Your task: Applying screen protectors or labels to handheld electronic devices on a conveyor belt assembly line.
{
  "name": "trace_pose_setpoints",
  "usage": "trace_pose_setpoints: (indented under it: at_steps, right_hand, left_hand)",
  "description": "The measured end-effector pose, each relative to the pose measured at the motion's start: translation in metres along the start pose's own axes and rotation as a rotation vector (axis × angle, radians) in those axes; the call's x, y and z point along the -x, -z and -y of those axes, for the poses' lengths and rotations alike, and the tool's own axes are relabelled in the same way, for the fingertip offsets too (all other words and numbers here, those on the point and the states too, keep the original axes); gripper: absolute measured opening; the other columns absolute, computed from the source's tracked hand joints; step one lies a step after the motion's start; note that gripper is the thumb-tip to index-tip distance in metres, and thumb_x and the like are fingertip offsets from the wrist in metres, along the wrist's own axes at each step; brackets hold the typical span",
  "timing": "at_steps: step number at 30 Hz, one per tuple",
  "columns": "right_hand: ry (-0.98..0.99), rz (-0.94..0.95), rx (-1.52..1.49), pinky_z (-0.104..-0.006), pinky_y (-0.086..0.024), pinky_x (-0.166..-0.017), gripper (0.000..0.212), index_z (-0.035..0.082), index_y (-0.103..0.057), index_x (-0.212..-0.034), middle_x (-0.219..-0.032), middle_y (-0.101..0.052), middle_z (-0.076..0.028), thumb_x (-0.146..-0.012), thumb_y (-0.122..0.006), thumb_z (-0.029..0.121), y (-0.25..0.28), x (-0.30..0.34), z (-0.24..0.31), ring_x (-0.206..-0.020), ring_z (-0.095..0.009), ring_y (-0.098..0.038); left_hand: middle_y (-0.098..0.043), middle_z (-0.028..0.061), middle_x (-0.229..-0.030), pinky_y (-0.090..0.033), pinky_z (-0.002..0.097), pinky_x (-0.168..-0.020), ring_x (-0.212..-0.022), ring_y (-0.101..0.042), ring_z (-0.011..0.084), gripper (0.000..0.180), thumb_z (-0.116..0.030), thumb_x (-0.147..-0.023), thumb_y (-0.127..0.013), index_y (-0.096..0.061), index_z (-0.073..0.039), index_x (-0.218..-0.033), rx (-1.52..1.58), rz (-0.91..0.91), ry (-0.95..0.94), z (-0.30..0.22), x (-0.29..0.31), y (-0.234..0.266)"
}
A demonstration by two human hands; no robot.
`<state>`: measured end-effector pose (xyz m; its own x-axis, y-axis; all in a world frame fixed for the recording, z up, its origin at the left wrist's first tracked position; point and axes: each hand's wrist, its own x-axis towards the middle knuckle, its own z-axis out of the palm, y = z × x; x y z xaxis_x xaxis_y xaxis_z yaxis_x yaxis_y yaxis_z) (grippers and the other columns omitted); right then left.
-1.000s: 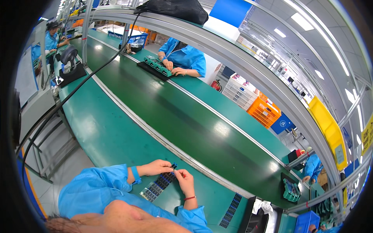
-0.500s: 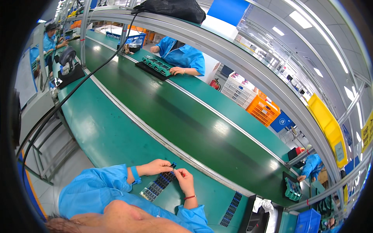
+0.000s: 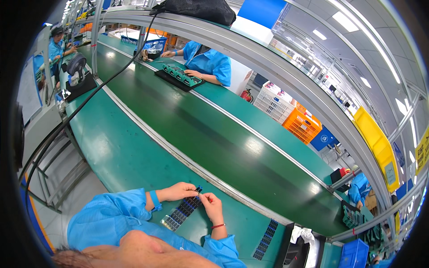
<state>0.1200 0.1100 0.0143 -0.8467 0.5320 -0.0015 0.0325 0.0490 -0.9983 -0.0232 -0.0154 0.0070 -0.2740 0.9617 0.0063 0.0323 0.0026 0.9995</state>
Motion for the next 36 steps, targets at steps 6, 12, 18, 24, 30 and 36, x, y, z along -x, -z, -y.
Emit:
trace_pose_setpoints:
  at_steps: [6,12,18,24,30,36]
  right_hand:
    - [-0.008,-0.009,-0.003,-0.0166,-0.028,-0.044,0.015,0.005,-0.061,-0.080,-0.065,-0.053,0.006,-0.084,-0.066,0.019,0.001,0.000,-0.003,-0.052,0.000,-0.039]
    - [0.011,-0.006,0.039,-0.0165,-0.030,-0.046,0.015,0.005,-0.062,-0.081,-0.066,-0.053,0.007,-0.084,-0.066,0.020,0.002,-0.001,-0.004,-0.053,0.000,-0.041]
    - [0.018,-0.033,0.006,-0.0166,-0.030,-0.044,0.019,0.005,-0.063,-0.089,-0.068,-0.056,0.003,-0.089,-0.059,0.023,0.003,0.001,0.003,-0.051,-0.001,-0.040]
    - [-0.221,0.115,-0.230,-0.0182,-0.021,-0.037,0.025,0.003,-0.062,-0.097,-0.068,-0.054,0.002,-0.092,-0.052,0.026,-0.002,-0.053,0.040,-0.044,-0.001,-0.030]
    - [-0.373,0.353,-0.257,-0.0200,-0.019,-0.037,0.021,0.005,-0.062,-0.089,-0.063,-0.049,0.003,-0.090,-0.054,0.025,-0.104,-0.163,0.068,-0.043,-0.003,-0.028]
    - [-0.490,0.131,-0.162,-0.0261,-0.023,-0.035,0.018,0.001,-0.055,-0.073,-0.058,-0.049,-0.006,-0.084,-0.059,0.015,-0.206,-0.262,0.037,-0.042,-0.011,-0.037]
  left_hand:
    - [-0.053,-0.0026,-0.072,-0.040,0.0228,-0.061,-0.068,-0.047,0.0049,0.021,-0.023,-0.090,-0.055,-0.059,-0.003,-0.086,-0.032,0.002,0.002,-0.001,-0.001,0.000]
    - [-0.054,-0.0024,-0.072,-0.040,0.0232,-0.060,-0.068,-0.047,0.0051,0.020,-0.023,-0.090,-0.055,-0.059,-0.004,-0.087,-0.034,-0.010,-0.010,0.002,-0.002,-0.001]
    - [-0.052,-0.0024,-0.071,-0.039,0.0234,-0.059,-0.067,-0.046,0.0053,0.020,-0.022,-0.089,-0.056,-0.058,-0.004,-0.083,0.099,-0.095,0.033,0.000,-0.002,-0.003]
    - [-0.053,-0.0007,-0.074,-0.041,0.0244,-0.064,-0.071,-0.048,0.0083,0.018,-0.020,-0.089,-0.053,-0.057,-0.004,-0.083,0.114,-0.412,-0.022,-0.040,0.045,0.067]
    - [-0.054,-0.0035,-0.078,-0.040,0.0227,-0.067,-0.072,-0.048,0.0056,0.017,-0.021,-0.093,-0.051,-0.058,-0.007,-0.087,0.297,-0.679,-0.015,-0.011,0.077,0.138]
    - [-0.053,-0.0046,-0.073,-0.037,0.0199,-0.060,-0.066,-0.047,0.0030,0.017,-0.020,-0.093,-0.051,-0.058,-0.007,-0.086,0.336,-0.920,-0.105,-0.002,0.067,0.157]
